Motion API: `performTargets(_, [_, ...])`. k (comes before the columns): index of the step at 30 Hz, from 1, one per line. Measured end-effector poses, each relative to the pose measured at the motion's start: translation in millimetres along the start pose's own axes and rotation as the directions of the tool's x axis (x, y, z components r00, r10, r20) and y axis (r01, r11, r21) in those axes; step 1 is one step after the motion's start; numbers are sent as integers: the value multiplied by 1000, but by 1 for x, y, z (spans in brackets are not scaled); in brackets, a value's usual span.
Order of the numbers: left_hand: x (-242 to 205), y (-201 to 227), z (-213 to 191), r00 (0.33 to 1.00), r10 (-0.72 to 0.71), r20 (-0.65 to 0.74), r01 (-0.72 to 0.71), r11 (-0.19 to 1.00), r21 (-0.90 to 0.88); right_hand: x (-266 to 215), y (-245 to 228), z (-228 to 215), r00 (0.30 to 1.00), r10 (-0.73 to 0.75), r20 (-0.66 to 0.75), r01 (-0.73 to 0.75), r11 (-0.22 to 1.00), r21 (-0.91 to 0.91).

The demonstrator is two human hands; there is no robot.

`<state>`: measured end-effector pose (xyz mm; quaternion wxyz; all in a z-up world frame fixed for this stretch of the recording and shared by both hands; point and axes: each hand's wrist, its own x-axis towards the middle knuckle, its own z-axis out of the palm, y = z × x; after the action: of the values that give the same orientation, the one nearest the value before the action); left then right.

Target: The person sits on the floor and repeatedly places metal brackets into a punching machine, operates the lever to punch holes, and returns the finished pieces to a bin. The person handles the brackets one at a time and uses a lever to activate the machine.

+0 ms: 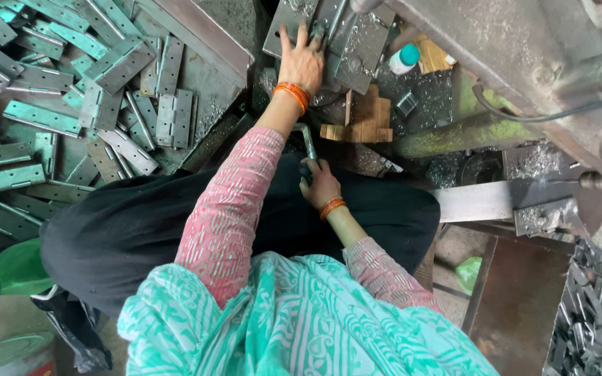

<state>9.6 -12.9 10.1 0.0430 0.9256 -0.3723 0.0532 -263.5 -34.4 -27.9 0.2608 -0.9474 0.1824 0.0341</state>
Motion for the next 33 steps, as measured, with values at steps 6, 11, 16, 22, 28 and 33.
performTargets(6, [0,-3,13,998,-11,-62,8,999,-49,1,8,17,995,-63,-73,63,998,2])
performTargets(11, [2,-3,12,995,-43,-89,38,998,-59,1,8,19,986,-107,-128,106,994,-12])
performTargets(16, [-2,-2,-7,1000,-1,-6,0,1000,-16,16,-7,-18,998,-67,14,68,995,-68])
performTargets(22, [22,-2,-15,995,-54,78,53,998,17,52,-13,-69,980,-196,38,199,978,-69])
performTargets(28, [39,1,2,998,-52,34,52,999,-10,18,-10,-23,993,-114,-27,112,992,-61])
performTargets(33, [45,-5,1,995,-78,-66,77,997,-17,5,10,22,983,-141,-114,147,988,44])
